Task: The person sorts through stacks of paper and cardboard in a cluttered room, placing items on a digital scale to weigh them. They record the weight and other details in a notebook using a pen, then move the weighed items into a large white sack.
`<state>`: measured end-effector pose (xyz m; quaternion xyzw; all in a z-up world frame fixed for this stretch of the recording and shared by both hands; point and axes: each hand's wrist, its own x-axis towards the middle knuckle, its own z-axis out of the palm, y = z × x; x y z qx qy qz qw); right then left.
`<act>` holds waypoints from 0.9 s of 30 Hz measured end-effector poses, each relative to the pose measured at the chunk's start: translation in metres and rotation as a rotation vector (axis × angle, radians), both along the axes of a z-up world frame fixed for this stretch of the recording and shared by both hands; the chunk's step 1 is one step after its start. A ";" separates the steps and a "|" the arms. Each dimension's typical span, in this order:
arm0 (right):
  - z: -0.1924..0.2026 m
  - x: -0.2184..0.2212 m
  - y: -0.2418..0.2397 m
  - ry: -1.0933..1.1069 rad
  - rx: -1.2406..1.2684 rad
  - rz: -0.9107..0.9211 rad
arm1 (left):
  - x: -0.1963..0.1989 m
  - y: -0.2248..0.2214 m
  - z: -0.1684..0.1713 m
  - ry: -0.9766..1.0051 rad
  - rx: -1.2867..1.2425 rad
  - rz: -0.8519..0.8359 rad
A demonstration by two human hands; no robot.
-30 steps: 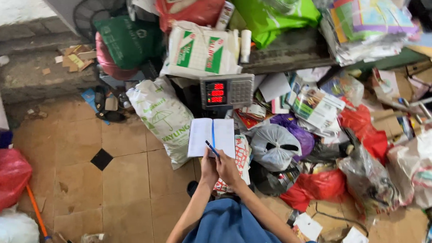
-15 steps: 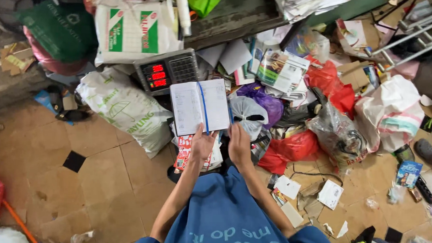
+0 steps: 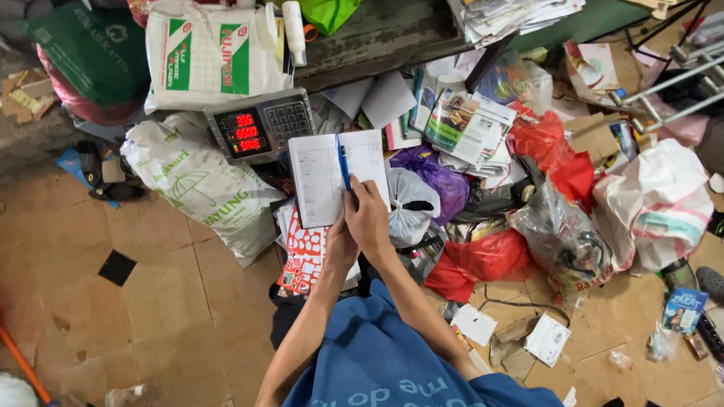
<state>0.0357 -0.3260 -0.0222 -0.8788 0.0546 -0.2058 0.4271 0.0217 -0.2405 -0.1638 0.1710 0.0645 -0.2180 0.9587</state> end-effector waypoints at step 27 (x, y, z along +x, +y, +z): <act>-0.059 0.003 -0.039 0.243 0.894 0.122 | 0.008 0.035 0.068 -0.974 1.601 0.005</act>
